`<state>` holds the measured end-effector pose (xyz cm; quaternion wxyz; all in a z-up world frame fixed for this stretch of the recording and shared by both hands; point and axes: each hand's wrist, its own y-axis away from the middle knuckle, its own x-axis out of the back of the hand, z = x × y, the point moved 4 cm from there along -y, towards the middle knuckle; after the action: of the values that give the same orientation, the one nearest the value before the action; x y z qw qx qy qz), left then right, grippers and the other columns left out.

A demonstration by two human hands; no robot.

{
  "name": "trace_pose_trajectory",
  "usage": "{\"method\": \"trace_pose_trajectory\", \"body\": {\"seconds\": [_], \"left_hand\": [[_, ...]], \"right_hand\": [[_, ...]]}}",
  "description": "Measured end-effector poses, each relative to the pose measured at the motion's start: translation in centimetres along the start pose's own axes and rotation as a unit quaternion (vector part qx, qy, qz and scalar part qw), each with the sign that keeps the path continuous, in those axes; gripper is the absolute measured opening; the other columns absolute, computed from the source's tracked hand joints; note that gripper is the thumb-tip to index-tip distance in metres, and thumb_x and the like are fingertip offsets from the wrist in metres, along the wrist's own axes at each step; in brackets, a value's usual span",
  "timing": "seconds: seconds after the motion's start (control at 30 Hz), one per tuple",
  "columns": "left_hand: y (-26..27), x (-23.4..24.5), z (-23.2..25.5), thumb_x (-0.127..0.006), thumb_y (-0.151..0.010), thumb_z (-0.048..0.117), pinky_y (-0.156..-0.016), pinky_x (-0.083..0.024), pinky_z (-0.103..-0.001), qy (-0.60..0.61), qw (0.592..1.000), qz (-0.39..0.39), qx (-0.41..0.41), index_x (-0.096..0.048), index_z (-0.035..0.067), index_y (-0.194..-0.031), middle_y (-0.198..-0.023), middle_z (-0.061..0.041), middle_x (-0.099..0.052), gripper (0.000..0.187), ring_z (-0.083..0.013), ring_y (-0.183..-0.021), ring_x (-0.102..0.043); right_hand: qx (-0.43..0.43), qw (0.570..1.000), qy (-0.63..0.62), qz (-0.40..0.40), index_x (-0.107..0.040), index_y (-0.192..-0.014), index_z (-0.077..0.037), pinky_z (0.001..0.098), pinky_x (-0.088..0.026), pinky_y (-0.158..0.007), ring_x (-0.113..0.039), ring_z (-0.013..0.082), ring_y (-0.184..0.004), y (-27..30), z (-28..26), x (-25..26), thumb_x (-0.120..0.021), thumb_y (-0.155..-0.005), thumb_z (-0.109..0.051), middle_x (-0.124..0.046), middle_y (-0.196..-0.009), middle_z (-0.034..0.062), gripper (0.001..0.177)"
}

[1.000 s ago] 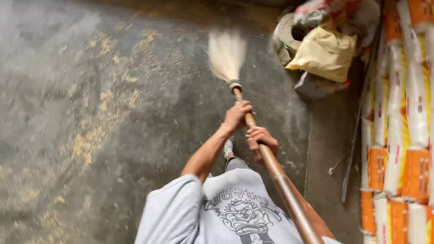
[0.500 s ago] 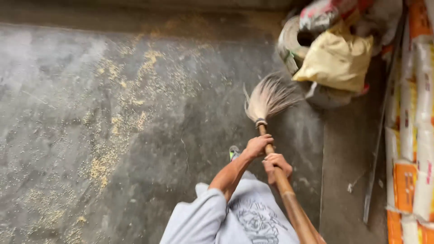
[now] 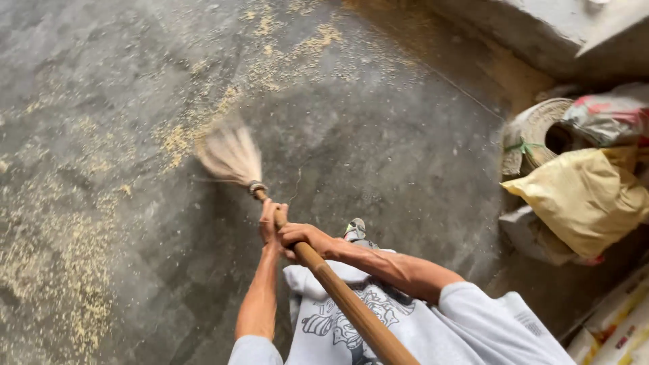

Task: Sweep the floor of a rice mill factory using a long-handled broom.

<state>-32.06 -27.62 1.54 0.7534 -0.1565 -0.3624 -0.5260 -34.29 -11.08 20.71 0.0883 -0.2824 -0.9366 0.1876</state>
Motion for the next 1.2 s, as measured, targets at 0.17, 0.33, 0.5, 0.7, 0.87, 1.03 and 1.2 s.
{"method": "trace_pose_trajectory", "body": {"seconds": [0.17,0.33,0.5,0.7,0.87,1.03,1.2], "left_hand": [[-2.0,4.2,5.3,-0.073,-0.094,0.025,-0.082,-0.056,-0.045,0.03,0.979,0.191,-0.059,-0.068,0.01,-0.095,-0.126,-0.022,-0.066,0.016,-0.0427,-0.101,-0.068],[-7.9,0.2,11.7,-0.075,-0.09,0.034,-0.082,-0.058,-0.046,0.037,0.981,0.139,-0.127,-0.069,0.014,-0.096,-0.135,-0.019,-0.064,0.021,-0.0406,-0.101,-0.07],[-12.6,-12.8,24.2,-0.076,-0.091,0.035,-0.084,-0.057,-0.049,0.067,0.951,-0.046,-0.298,-0.068,0.016,-0.096,-0.142,-0.015,-0.06,0.022,-0.0402,-0.112,-0.066],[-5.9,-23.7,36.6,-0.077,-0.087,0.033,-0.082,-0.058,-0.045,0.06,0.822,-0.267,-0.5,-0.065,0.016,-0.095,-0.131,-0.008,-0.064,0.022,-0.0353,-0.108,-0.066],[2.9,-30.4,34.9,-0.082,-0.076,0.029,-0.079,-0.058,-0.045,0.045,0.66,-0.434,-0.611,-0.065,0.019,-0.095,-0.111,-0.006,-0.062,0.028,-0.0333,-0.098,-0.067],[4.9,-31.2,28.7,-0.081,-0.074,0.026,-0.076,-0.057,-0.046,-0.015,0.587,-0.558,-0.586,-0.067,0.023,-0.095,-0.109,-0.003,-0.063,0.026,-0.0307,-0.097,-0.07],[-2.1,-29.9,26.1,-0.077,-0.076,0.026,-0.076,-0.057,-0.047,-0.029,0.641,-0.539,-0.546,-0.067,0.023,-0.098,-0.12,-0.002,-0.065,0.024,-0.0321,-0.098,-0.07]], "right_hand": [[0.049,0.999,-0.015,-0.012,-0.051,-0.079,-0.003,0.0405,-0.044,-0.074,-0.052,0.028,-0.078,-2.4,-1.3,2.3,-0.067,-0.088,0.001,-0.052,-0.08,0.0118,0.019],[0.07,0.987,0.07,0.125,-0.055,-0.076,-0.002,0.0389,-0.052,-0.079,-0.061,0.0274,-0.083,-2.1,-4.1,7.7,-0.065,-0.09,0.003,-0.059,-0.077,0.0106,0.018],[0.027,0.91,0.249,0.329,-0.061,-0.077,-0.002,0.0349,-0.056,-0.084,-0.067,0.0253,-0.089,3.8,-6.9,16.2,-0.066,-0.087,0.004,-0.064,-0.081,0.0106,0.013],[-0.016,0.734,0.339,0.588,-0.056,-0.078,0.0,0.0359,-0.055,-0.085,-0.067,0.0233,-0.092,11.2,-10.9,17.1,-0.063,-0.092,0.006,-0.065,-0.084,0.01,0.016],[-0.039,0.625,0.331,0.706,-0.051,-0.082,0.001,0.0352,-0.063,-0.085,-0.064,0.0205,-0.093,14.5,-11.0,13.0,-0.06,-0.096,0.007,-0.062,-0.091,0.0104,0.017],[-0.113,0.536,0.337,0.766,-0.052,-0.08,0.0,0.0329,-0.063,-0.08,-0.065,0.0191,-0.09,14.6,-7.0,10.4,-0.057,-0.097,0.006,-0.063,-0.089,0.0105,0.018],[-0.113,0.592,0.277,0.749,-0.052,-0.082,-0.001,0.0311,-0.058,-0.078,-0.064,0.0168,-0.082,9.8,-4.5,13.5,-0.062,-0.094,0.003,-0.063,-0.088,0.0106,0.016]]}}
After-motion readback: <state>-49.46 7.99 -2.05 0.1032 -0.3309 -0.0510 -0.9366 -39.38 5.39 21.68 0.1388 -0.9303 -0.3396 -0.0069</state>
